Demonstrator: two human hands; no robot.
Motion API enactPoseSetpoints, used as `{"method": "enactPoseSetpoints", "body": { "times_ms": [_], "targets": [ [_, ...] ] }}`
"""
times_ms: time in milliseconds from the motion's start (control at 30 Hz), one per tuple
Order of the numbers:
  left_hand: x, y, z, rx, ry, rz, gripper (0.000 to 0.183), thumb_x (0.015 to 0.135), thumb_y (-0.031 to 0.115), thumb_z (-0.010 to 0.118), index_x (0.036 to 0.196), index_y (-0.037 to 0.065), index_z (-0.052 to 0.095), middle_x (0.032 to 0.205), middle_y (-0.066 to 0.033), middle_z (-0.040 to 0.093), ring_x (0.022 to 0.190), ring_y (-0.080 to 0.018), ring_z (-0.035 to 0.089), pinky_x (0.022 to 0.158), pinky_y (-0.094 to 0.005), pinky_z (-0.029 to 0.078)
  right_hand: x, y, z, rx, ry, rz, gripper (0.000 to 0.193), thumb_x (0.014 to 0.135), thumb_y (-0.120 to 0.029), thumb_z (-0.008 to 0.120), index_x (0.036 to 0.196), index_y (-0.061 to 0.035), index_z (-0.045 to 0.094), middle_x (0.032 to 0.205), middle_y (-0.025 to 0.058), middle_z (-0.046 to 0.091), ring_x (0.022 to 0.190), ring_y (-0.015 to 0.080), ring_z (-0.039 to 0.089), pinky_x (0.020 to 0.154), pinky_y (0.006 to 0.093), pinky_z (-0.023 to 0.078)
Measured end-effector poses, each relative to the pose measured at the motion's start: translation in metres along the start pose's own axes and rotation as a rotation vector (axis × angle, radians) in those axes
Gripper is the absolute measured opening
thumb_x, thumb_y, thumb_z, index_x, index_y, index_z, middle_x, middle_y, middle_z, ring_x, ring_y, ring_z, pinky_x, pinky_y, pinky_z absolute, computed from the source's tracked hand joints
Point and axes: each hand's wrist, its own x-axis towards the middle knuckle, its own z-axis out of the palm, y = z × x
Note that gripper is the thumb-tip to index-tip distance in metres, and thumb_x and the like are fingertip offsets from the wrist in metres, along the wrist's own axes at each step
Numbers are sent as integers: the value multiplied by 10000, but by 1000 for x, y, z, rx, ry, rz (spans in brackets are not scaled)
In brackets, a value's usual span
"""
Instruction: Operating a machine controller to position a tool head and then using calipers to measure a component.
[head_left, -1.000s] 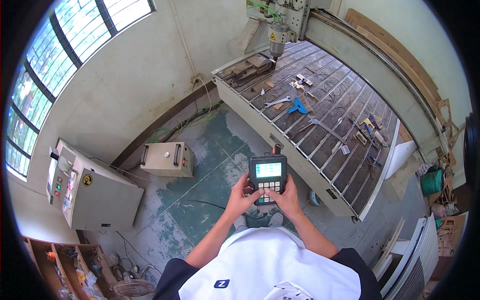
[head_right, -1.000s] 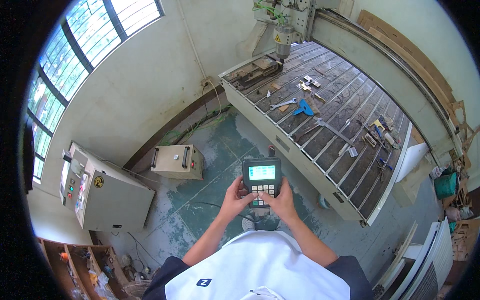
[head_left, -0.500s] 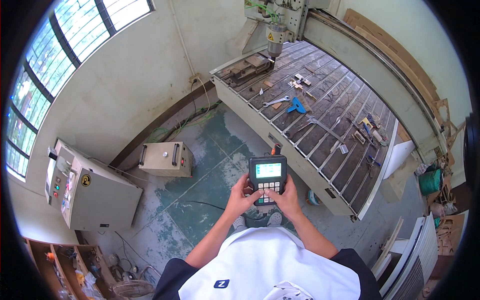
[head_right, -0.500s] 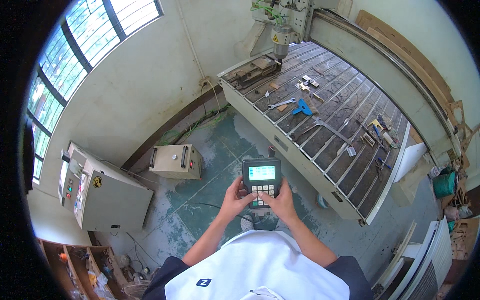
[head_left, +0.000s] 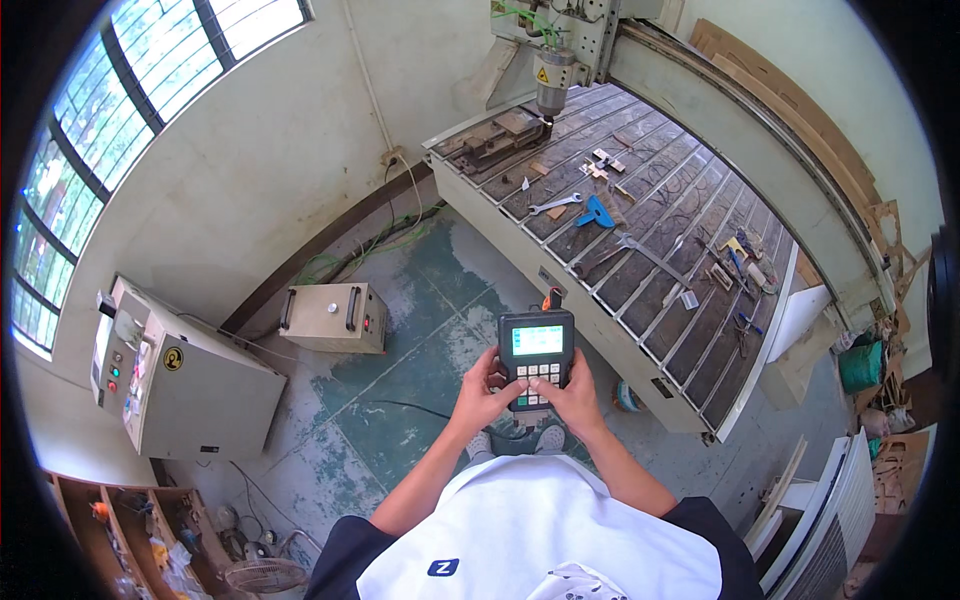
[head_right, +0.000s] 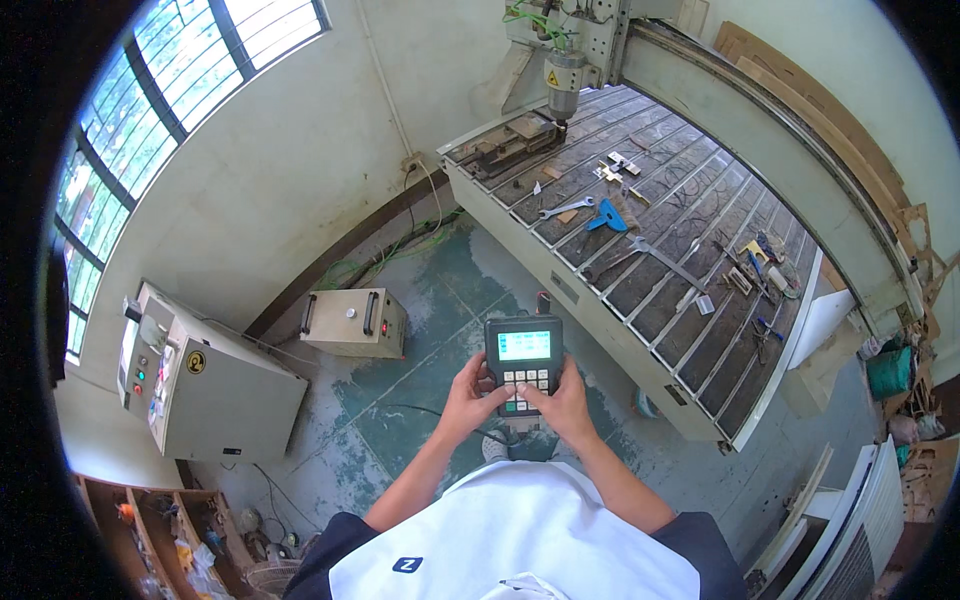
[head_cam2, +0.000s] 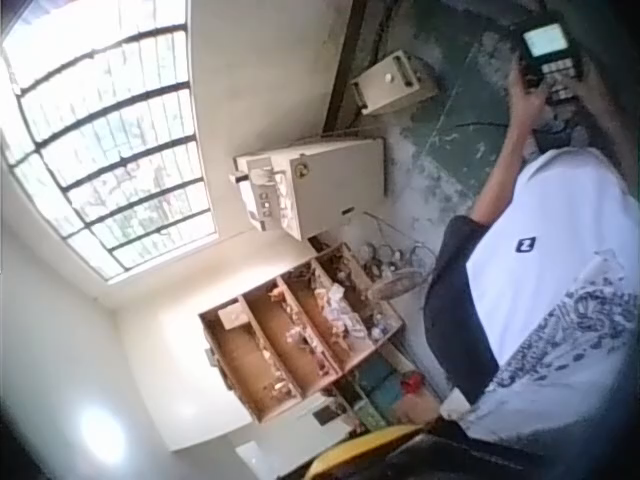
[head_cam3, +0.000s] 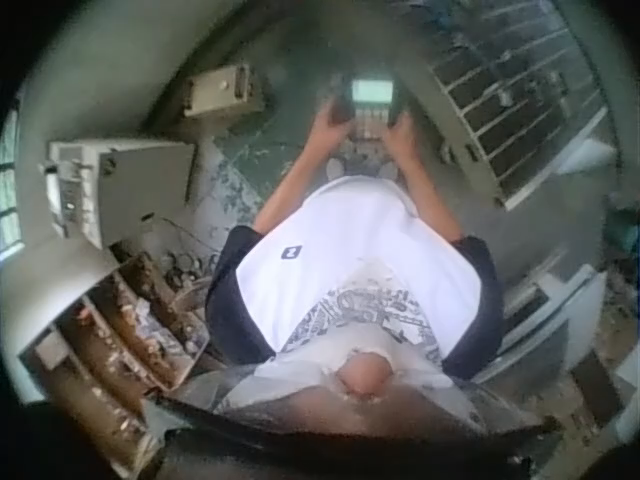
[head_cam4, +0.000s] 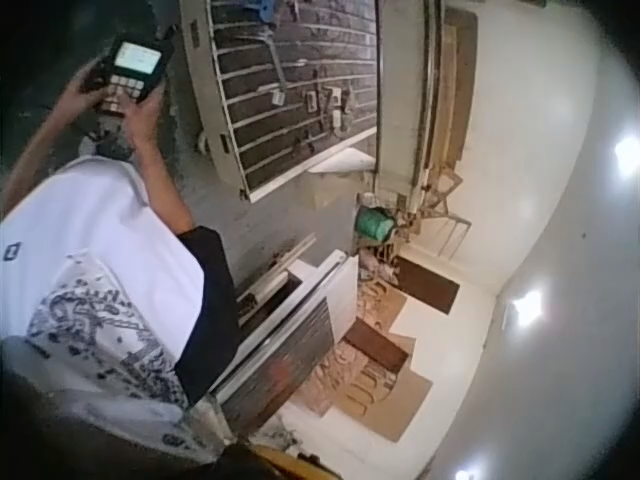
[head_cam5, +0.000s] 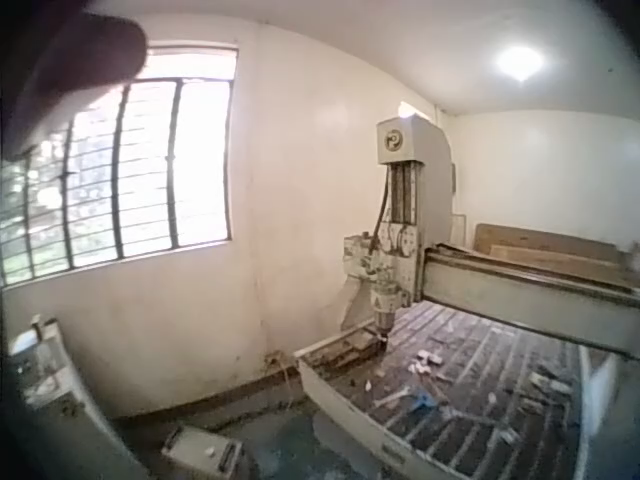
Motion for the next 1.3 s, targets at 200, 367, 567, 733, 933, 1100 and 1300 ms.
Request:
{"method": "enactPoseSetpoints", "body": {
  "times_ms": [200, 367, 567, 733, 933, 1100, 1300],
  "targets": [
    [0, 2, 0, 5, 6, -19, 639, 807, 41, 714, 1355, -40, 393, 1088, -119, 620, 892, -143, 620, 745, -283, 521, 1, -3, 0, -38, -5, 0, 582, 748, -86, 764, 1203, 53, 429, 1049, 155, 619, 959, 192, 638, 830, 327, 524],
    [1, -1, 2, -21, 59, 56, 623, 792, 79, 735, 1323, -50, 435, 950, -100, 642, 753, -112, 614, 643, -255, 502, 2, -9, -1, -26, -39, -10, 552, 773, -58, 729, 1217, 51, 419, 1086, 165, 603, 974, 195, 632, 834, 329, 521],
    [3, 7, -2, -47, 4, -29, 628, 814, 3, 691, 1364, -27, 389, 1103, -117, 614, 927, -152, 624, 786, -296, 523, 4, -1, -10, 36, -111, -20, 561, 810, -20, 668, 1285, 51, 378, 1143, 176, 582, 1033, 209, 612, 889, 341, 498],
    [4, 0, 0, -91, 27, 20, 630, 805, 26, 705, 1354, -35, 404, 1035, -109, 628, 856, -134, 622, 719, -277, 513, 4, -4, -8, 28, -105, -3, 570, 815, -11, 659, 1302, 49, 369, 1152, 167, 580, 1063, 214, 599, 912, 344, 483],
    [4, -3, 0, -78, 47, 60, 609, 799, 43, 713, 1334, -37, 432, 959, -98, 646, 771, -112, 617, 646, -254, 499, 3, -3, -8, 71, -117, 37, 583, 812, -10, 659, 1312, 51, 365, 1156, 163, 581, 1057, 214, 599, 915, 345, 477],
    [2, 0, 1, -84, 60, 44, 607, 798, 41, 714, 1332, -33, 435, 956, -98, 644, 763, -109, 612, 641, -253, 495, 3, -3, -9, 42, -117, 17, 603, 812, -1, 653, 1334, 49, 355, 1159, 158, 582, 1059, 208, 597, 914, 342, 475],
    [3, -2, 2, -105, 52, 34, 634, 798, 46, 720, 1349, -43, 418, 963, -102, 643, 778, -111, 610, 649, -253, 495, 3, -1, -8, 75, -108, 23, 594, 813, -2, 657, 1329, 45, 365, 1160, 150, 583, 1054, 204, 595, 905, 335, 476]
  ]
}}
